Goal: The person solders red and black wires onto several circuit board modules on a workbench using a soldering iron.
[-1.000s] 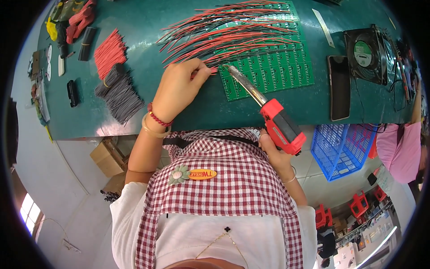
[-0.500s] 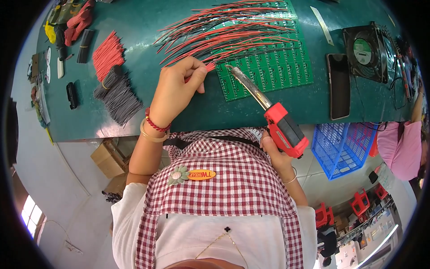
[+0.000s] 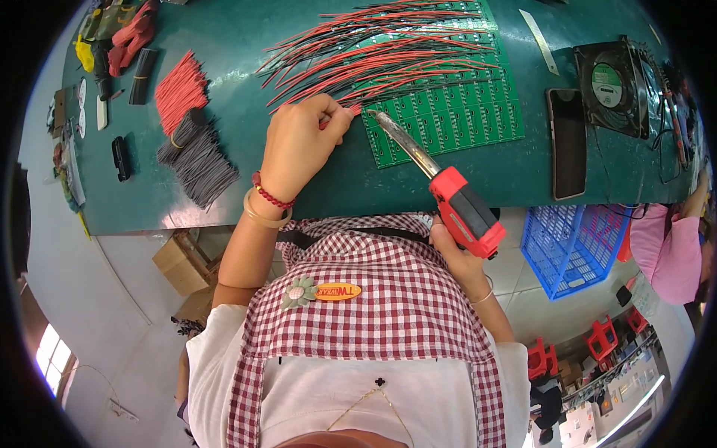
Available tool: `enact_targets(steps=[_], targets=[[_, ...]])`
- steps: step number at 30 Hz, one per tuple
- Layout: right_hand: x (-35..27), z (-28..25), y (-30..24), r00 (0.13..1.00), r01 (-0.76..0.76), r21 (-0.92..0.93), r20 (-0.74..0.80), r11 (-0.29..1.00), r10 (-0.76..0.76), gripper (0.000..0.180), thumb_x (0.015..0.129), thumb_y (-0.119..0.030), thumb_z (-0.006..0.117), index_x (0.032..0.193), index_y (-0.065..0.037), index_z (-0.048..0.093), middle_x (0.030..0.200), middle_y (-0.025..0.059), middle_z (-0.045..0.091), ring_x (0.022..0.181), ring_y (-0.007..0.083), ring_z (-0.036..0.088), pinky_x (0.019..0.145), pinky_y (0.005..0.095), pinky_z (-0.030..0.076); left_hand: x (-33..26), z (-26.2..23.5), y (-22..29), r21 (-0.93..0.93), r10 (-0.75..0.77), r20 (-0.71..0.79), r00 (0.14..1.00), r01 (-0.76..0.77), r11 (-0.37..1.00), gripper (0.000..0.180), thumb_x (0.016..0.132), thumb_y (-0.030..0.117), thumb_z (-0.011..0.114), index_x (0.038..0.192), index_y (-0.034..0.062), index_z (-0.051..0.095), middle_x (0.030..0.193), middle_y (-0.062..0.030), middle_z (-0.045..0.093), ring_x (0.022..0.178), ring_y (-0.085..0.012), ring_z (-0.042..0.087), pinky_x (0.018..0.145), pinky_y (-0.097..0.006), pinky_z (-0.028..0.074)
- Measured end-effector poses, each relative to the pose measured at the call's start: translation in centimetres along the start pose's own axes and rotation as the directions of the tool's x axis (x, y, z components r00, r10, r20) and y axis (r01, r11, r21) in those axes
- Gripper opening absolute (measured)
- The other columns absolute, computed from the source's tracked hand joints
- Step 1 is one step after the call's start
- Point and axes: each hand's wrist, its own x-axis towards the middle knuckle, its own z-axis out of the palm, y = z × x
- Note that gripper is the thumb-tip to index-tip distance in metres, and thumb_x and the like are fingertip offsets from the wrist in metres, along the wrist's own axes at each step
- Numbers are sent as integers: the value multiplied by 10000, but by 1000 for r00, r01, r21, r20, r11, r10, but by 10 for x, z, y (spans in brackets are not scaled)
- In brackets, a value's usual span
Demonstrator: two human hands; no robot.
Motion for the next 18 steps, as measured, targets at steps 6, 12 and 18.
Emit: enact_targets(steps=[6, 12, 18], targets=[[2, 0, 1, 1000, -19, 52, -1, 998, 19, 58, 867, -16, 590, 913, 19, 582, 771, 35, 572, 673, 97, 544, 601, 246, 458, 2, 0, 4, 8, -19, -9, 1000, 19, 1000, 198, 821, 215, 638, 725, 45, 675, 547, -80, 607, 477, -214, 591, 493, -315, 450], [3, -1, -1, 999, 22, 6, 48, 1000, -22, 73, 869, -11, 583, 930, 29, 591, 769, 30, 579, 690, 86, 541, 612, 237, 449, 1, 3, 4, 33, -13, -48, 999, 14, 999, 180, 799, 213, 652, 717, 55, 677, 550, -96, 598, 477, -252, 575, 485, -334, 439], [0, 8, -2, 999, 5, 52, -39, 999, -3, 71, 864, 0, 580, 930, 24, 583, 752, 39, 575, 649, 88, 537, 581, 232, 447, 0, 3, 4, 29, -15, -57, 998, 16, 999, 179, 793, 215, 658, 715, 55, 674, 543, -96, 591, 469, -252, 569, 475, -333, 428]])
